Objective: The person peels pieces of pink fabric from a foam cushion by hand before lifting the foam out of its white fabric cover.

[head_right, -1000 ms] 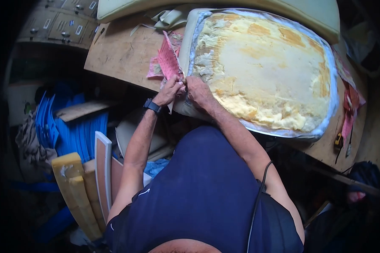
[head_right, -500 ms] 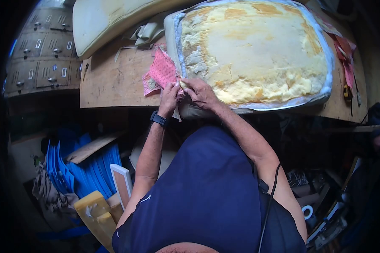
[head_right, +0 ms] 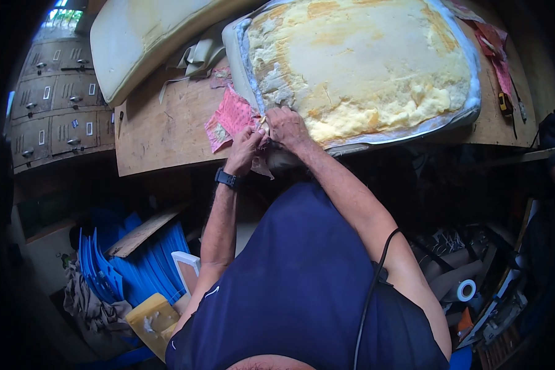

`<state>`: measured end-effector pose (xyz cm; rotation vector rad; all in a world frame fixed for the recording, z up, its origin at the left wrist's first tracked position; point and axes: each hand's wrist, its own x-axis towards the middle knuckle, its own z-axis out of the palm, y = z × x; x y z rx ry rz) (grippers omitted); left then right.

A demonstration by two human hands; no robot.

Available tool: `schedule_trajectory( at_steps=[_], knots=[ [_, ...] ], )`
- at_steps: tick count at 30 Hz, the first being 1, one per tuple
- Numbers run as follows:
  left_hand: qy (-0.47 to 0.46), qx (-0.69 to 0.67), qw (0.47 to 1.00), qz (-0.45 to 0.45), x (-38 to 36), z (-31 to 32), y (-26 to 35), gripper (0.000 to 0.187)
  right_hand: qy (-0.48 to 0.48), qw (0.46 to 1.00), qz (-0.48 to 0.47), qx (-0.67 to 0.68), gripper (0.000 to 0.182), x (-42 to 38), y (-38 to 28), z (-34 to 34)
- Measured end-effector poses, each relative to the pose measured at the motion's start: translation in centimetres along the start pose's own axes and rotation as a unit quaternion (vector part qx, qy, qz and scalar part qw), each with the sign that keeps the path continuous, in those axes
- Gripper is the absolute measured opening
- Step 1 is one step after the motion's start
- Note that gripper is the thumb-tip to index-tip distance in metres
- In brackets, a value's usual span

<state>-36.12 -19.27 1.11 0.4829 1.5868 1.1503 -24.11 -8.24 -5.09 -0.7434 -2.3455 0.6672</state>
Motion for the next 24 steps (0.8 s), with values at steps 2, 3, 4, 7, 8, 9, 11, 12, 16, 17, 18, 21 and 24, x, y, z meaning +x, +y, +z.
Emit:
schedule_trajectory(
  at_steps=[2,3,4,7,8,9,11,12,16,17,18,21,24],
  knots=[
    [0.005,0.003,1.000,0.029,-0.3,0.1,-0.8,0.014,-0.010,1.000,0.013,0.008,0.015,-0.1,-0.1,0.0],
    [0.013,0.002,0.998,0.061,-0.4,0.1,-1.3,0.012,-0.022,0.999,0.022,0.015,0.015,0.1,-0.2,-0.3],
    [0.013,0.001,0.998,0.062,-0.5,0.0,-1.8,0.012,-0.022,0.999,0.021,0.015,0.015,-0.1,-0.3,-0.9],
    [0.050,-0.025,0.998,0.042,-1.1,-0.5,-1.1,0.014,-0.042,0.994,-0.009,0.097,0.021,-0.1,-0.6,-2.7],
    [0.053,-0.026,0.997,0.041,-1.3,-0.4,-0.8,0.014,-0.014,0.990,-0.035,0.138,0.026,-0.2,-0.8,-3.1],
    [0.063,0.004,0.996,0.057,-1.4,-0.1,-0.6,0.017,0.013,0.982,-0.060,0.177,0.031,-0.3,-0.9,-3.3],
    [0.071,0.034,0.994,0.070,-1.8,0.5,-0.2,0.020,-0.017,0.985,-0.072,0.155,0.034,-0.4,-1.3,-3.7],
    [0.083,0.039,0.992,0.091,-2.1,0.8,-0.1,0.019,-0.044,0.987,-0.083,0.133,0.036,-0.5,-1.3,-3.7],
    [0.102,0.004,0.985,0.139,-1.6,1.2,-1.4,0.022,-0.087,0.973,-0.026,0.210,0.032,-0.8,0.0,-2.5],
    [0.100,0.036,0.984,0.145,-1.2,0.7,-2.3,0.022,-0.082,0.965,-0.016,0.248,0.030,-0.8,0.5,-2.2],
    [0.098,0.037,0.984,0.145,-1.1,0.8,-2.3,0.022,-0.076,0.956,-0.008,0.285,0.028,-0.5,0.6,-2.4],
    [0.092,-0.006,0.985,0.149,-2.0,2.1,-1.4,0.024,-0.054,0.963,-0.023,0.263,0.027,-0.7,0.3,-2.5],
    [0.112,0.060,0.976,0.175,-1.9,2.3,-1.4,0.022,0.000,0.981,-0.043,0.188,0.021,-1.1,-1.0,-2.2]
  ],
)
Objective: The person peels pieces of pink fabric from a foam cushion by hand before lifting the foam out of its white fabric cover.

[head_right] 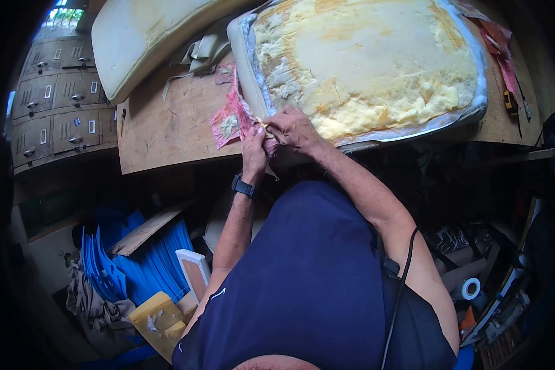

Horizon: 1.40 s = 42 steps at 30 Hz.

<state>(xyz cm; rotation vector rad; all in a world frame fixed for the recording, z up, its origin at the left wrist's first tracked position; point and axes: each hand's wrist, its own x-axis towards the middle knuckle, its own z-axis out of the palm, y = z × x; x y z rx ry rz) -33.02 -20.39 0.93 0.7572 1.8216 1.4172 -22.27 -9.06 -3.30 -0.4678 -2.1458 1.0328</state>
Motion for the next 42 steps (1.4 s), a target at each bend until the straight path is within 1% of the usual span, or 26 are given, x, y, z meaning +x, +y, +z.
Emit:
schedule_trajectory(
  at_steps=[1,2,3,4,6,8,10,12,13,15,17,18,19,20,22,24,26,28,29,32,34,36,38,39,41,42],
  knots=[
    [0.001,0.000,1.000,0.000,0.0,0.0,0.0,0.022,0.028,0.998,-0.016,-0.056,0.017,0.1,-0.2,0.2],
    [-0.026,-0.019,0.999,-0.041,0.0,0.0,0.0,0.021,0.027,0.998,-0.017,-0.056,0.017,0.2,-0.2,0.5],
    [-0.053,-0.039,0.995,-0.081,-0.1,0.0,-0.2,0.021,0.016,0.995,0.006,-0.101,0.016,0.3,0.0,0.8],
    [-0.052,-0.041,0.995,-0.080,-0.1,0.1,-0.6,0.021,0.005,0.989,0.030,-0.147,0.015,0.4,0.1,1.1],
    [-0.030,-0.162,0.986,-0.040,-0.4,0.4,-0.9,0.020,-0.022,0.986,0.056,-0.153,0.018,0.7,0.3,1.2],
    [-0.010,-0.175,0.984,-0.035,-0.7,0.2,-0.4,0.021,-0.049,0.983,0.086,-0.157,0.020,0.7,0.0,1.2],
    [0.106,-0.253,0.962,-0.010,-0.2,0.2,-0.4,0.023,-0.072,0.986,0.081,-0.127,0.030,0.9,-0.7,0.8],
    [0.118,-0.299,0.946,-0.041,-0.4,-0.1,-1.3,0.025,-0.053,0.992,0.071,-0.090,0.033,1.1,-1.1,0.2],
    [0.089,-0.264,0.959,-0.040,-0.1,-0.7,-2.3,0.025,-0.034,0.996,0.064,-0.052,0.036,1.0,-1.2,0.1],
    [0.046,-0.152,0.987,-0.016,-0.3,-1.4,-3.6,0.028,-0.059,0.996,0.051,-0.041,0.034,0.8,-0.9,0.3],
    [0.048,-0.134,0.990,0.010,-0.3,-1.5,-4.2,0.027,-0.079,0.996,0.041,-0.032,0.032,0.8,-0.3,0.3],
    [0.049,-0.114,0.992,0.036,-0.4,-1.3,-3.7,0.026,-0.094,0.991,0.093,0.019,0.027,0.9,0.1,0.1],
    [0.047,-0.113,0.992,0.036,-0.4,-1.1,-3.2,0.026,-0.109,0.981,0.144,0.071,0.022,0.9,0.3,0.1],
    [0.042,-0.122,0.992,0.013,-0.3,-0.8,-2.7,0.026,-0.108,0.981,0.146,0.071,0.022,0.8,0.5,0.2],
    [0.038,-0.132,0.990,-0.010,0.0,-0.4,-1.4,0.027,-0.066,0.994,0.055,0.069,0.017,0.9,0.2,0.2],
    [0.035,-0.028,0.998,-0.046,0.7,-0.4,-0.4,0.035,-0.066,0.996,0.042,0.042,0.018,0.4,0.0,0.4],
    [0.020,-0.040,0.998,-0.036,0.6,-0.4,0.5,0.034,-0.031,0.998,0.057,0.025,0.018,0.2,0.5,0.8],
    [-0.078,-0.016,0.996,-0.045,0.6,-1.5,-0.5,0.033,-0.050,0.996,0.077,0.017,0.019,0.4,0.5,0.7],
    [-0.081,-0.016,0.995,-0.047,0.4,-1.4,-1.1,0.033,-0.070,0.993,0.096,0.011,0.020,0.4,0.5,0.8],
    [-0.074,-0.078,0.994,-0.010,0.1,-1.3,-2.0,0.030,-0.044,0.996,0.073,-0.041,0.020,0.3,0.2,1.4],
    [-0.091,-0.163,0.980,-0.076,-0.1,-1.5,-1.9,0.029,-0.061,0.992,0.088,-0.071,0.021,0.8,-0.3,1.6],
    [-0.085,-0.159,0.982,-0.060,-0.5,-1.7,-1.8,0.028,-0.080,0.987,0.101,-0.100,0.021,0.8,-0.5,1.9],
    [-0.066,-0.281,0.956,-0.059,-0.7,-1.8,-1.6,0.024,-0.097,0.982,0.136,-0.092,0.027,1.0,-0.2,2.3],
    [-0.051,-0.334,0.937,-0.090,-0.9,-2.2,-1.8,0.028,-0.097,0.982,0.133,-0.094,0.027,1.2,-0.2,1.9],
    [-0.037,-0.356,0.930,-0.081,-0.6,-2.2,-2.7,0.030,-0.143,0.975,0.171,0.020,0.033,1.4,0.1,0.9],
    [0.002,-0.340,0.939,-0.050,-0.4,-1.8,-3.0,0.031,-0.144,0.974,0.171,0.019,0.033,1.4,0.1,0.6]
  ],
)
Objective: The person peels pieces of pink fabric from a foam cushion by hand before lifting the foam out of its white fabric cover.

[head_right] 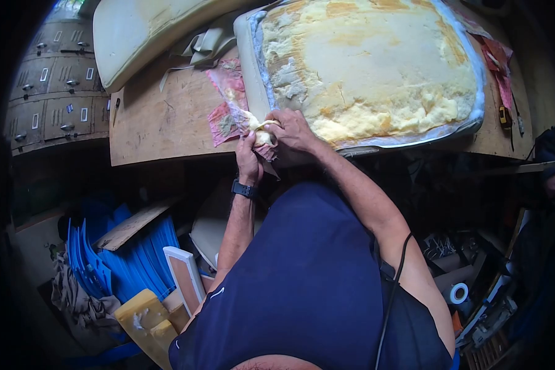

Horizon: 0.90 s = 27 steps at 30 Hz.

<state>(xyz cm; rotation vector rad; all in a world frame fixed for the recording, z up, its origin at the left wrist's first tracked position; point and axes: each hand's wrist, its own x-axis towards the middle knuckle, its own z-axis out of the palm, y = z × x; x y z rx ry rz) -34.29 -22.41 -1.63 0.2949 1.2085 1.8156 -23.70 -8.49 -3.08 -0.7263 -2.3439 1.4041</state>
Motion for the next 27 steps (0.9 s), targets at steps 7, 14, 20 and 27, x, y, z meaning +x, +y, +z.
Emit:
schedule_trajectory(
  at_steps=[7,14,20,27],
  knots=[
    [-0.026,0.084,0.996,0.023,0.7,-2.0,-1.9,0.031,-0.073,0.965,0.100,0.233,0.034,0.1,-0.1,-0.8],
    [-0.068,-0.022,0.997,-0.013,-1.1,0.8,-0.4,0.034,0.115,0.980,-0.144,-0.068,0.019,-1.0,0.0,0.8],
    [-0.060,-0.021,0.998,-0.016,-1.2,1.1,-0.5,0.034,0.133,0.975,-0.131,-0.117,0.018,-0.5,0.4,1.4],
    [-0.002,0.043,0.999,0.022,-1.7,1.4,-0.8,0.029,0.154,0.952,-0.164,-0.210,0.021,-0.7,0.8,2.1]
  ],
)
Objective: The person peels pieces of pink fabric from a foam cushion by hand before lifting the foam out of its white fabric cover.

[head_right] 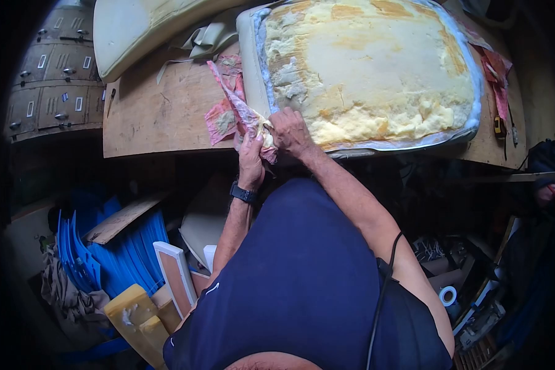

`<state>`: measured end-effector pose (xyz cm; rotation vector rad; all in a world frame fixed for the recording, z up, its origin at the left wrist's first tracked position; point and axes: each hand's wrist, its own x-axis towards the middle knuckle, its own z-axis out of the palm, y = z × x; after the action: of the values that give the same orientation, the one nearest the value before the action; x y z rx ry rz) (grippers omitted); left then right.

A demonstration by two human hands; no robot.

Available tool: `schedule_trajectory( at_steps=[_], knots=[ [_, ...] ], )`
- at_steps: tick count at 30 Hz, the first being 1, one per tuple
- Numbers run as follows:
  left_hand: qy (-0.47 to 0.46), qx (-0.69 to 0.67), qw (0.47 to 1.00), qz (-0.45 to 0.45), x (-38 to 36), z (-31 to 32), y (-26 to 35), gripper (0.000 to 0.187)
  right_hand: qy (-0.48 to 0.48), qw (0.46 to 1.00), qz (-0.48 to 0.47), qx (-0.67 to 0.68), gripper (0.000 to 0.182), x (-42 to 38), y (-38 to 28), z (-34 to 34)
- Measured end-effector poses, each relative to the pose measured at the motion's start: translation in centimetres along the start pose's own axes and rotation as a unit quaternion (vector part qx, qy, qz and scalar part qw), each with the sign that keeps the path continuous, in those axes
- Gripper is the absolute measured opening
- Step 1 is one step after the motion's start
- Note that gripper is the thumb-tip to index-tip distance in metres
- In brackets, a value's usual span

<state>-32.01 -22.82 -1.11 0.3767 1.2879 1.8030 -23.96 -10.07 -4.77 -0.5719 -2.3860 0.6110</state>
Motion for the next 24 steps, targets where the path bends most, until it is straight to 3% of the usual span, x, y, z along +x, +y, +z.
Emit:
schedule_trajectory(
  at_steps=[4,6,7,9,10,11,12,15,17,19,20,24],
  knots=[
    [-0.001,0.042,0.999,-0.016,-0.2,-0.4,0.3,0.023,-0.009,1.000,0.024,-0.015,0.022,0.6,0.2,-0.2],
    [0.015,0.070,0.997,-0.027,0.5,0.1,1.1,0.021,-0.071,0.986,0.072,0.134,0.019,1.0,0.5,-1.7],
    [0.037,0.095,0.994,-0.041,0.7,0.2,1.3,0.019,-0.076,0.985,0.071,0.136,0.019,1.2,0.8,-2.0],
    [0.036,0.125,0.990,-0.049,1.8,-0.9,0.8,0.015,-0.148,0.944,0.139,0.258,0.020,1.5,1.5,-2.3],
    [0.029,0.204,0.978,-0.015,2.0,-0.2,1.5,0.021,-0.125,0.944,0.136,0.273,0.027,1.2,1.7,-2.1],
    [0.022,0.281,0.959,0.020,2.2,0.4,2.3,0.028,-0.129,0.944,0.134,0.273,0.027,1.0,2.0,-1.8],
    [0.058,0.339,0.939,-0.010,2.5,0.8,2.6,0.037,-0.124,0.947,0.119,0.271,0.026,1.0,2.2,-1.5],
    [0.024,0.433,0.901,-0.026,3.9,-0.1,2.8,0.040,-0.115,0.956,0.097,0.251,0.024,0.6,2.5,-1.4],
    [-0.002,0.405,0.911,-0.081,3.6,-0.3,3.4,0.040,-0.110,0.962,0.093,0.232,0.022,0.3,1.9,-1.8],
    [-0.043,0.510,0.857,-0.063,3.2,-0.3,3.7,0.031,-0.061,0.990,0.030,0.126,0.019,0.2,0.8,-1.6],
    [-0.041,0.504,0.863,0.009,3.4,-1.7,2.0,0.038,-0.056,0.992,0.034,0.109,0.016,0.3,0.6,-1.3],
    [-0.033,0.416,0.908,-0.036,2.2,0.3,4.2,0.029,-0.058,0.996,0.052,0.044,0.016,0.6,-0.3,-0.7]
  ],
)
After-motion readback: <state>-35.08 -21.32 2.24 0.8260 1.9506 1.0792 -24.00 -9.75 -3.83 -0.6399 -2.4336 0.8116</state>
